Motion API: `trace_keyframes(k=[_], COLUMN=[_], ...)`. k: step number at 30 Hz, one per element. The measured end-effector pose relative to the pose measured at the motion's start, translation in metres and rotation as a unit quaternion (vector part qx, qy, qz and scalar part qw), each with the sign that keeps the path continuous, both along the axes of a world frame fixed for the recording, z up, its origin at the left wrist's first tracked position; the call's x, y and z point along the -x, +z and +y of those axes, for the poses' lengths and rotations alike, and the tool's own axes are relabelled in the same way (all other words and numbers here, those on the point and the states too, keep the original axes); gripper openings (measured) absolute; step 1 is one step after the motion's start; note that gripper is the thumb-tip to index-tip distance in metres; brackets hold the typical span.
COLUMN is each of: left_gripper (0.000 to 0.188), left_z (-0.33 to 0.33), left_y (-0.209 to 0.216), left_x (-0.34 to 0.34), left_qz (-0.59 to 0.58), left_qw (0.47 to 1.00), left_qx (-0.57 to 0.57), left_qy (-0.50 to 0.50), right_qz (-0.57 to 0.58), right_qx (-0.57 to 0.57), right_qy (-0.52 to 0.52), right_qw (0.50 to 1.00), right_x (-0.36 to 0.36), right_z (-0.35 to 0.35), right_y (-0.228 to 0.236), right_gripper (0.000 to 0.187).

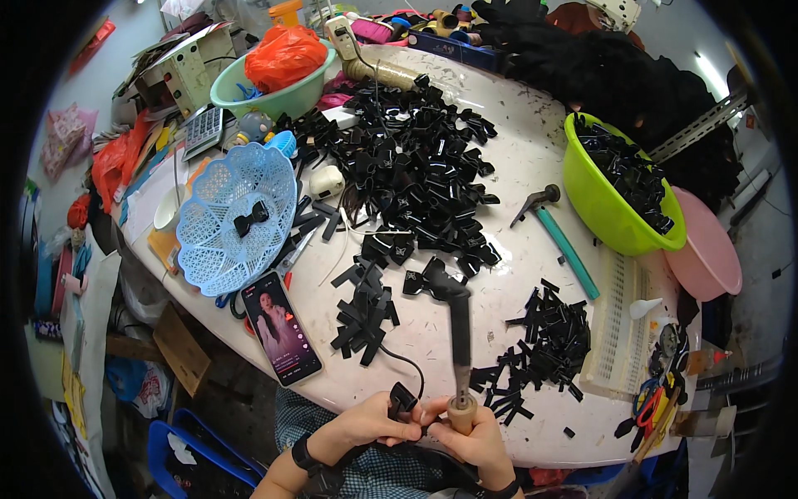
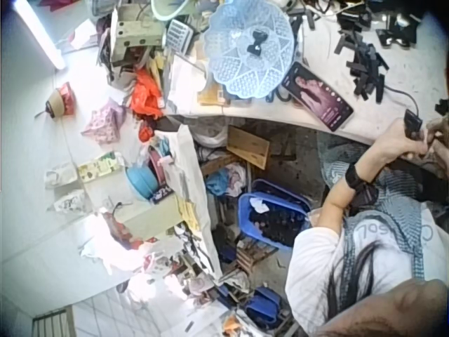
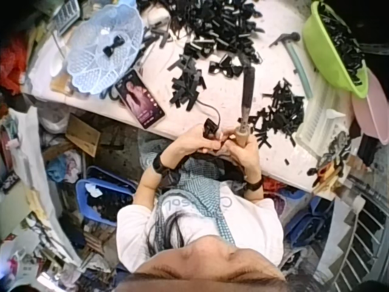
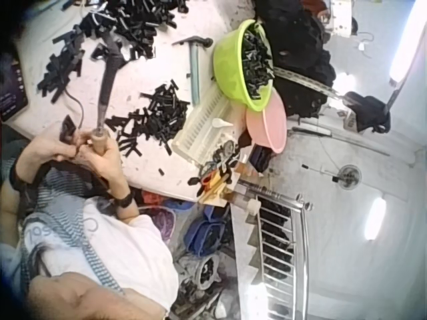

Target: The person uses a soldering iron to heat and smooth the edges of small black plastic components. They pick up individual pieces from a pile on the table, apply the hot tip to specific areas, and then place the treated items into a blue basket.

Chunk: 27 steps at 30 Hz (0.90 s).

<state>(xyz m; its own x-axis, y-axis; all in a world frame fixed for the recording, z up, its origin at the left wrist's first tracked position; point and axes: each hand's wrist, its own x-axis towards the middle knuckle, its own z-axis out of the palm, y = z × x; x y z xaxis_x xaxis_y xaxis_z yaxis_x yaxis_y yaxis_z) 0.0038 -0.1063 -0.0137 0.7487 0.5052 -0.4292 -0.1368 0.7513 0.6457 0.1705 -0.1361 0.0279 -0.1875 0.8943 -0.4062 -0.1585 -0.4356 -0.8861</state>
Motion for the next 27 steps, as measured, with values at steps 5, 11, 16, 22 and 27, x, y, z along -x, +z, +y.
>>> trace_keyframes(k=[5,11,16,22,27], left_gripper=[0.023,0.024,0.023,0.013,0.023], left_z=[-0.003,-0.003,-0.003,-0.003,-0.006], left_y=[-0.001,-0.001,-0.002,-0.005,-0.005], left_x=[0.003,0.005,0.007,0.008,0.01], left_qz=[0.008,-0.019,-0.044,-0.008,0.02], left_qw=[1.0,1.0,0.998,0.999,0.987], left_qx=[0.014,0.005,0.034,0.019,-0.104], left_qy=[0.009,-0.003,0.004,0.027,0.119], right_qz=[-0.073,-0.045,-0.066,-0.135,-0.101], right_qx=[-0.03,-0.103,-0.134,0.021,0.026], right_qy=[0.055,0.071,0.079,0.023,-0.052], right_qw=[0.995,0.991,0.986,0.99,0.993], right_x=[-0.007,-0.012,-0.007,-0.006,-0.006], right_z=[-0.003,-0.005,-0.003,-0.008,-0.009], right_y=[-0.006,-0.02,-0.019,-0.008,-0.021], right_gripper=[0.02,0.02,0.015,0.008,0.006])
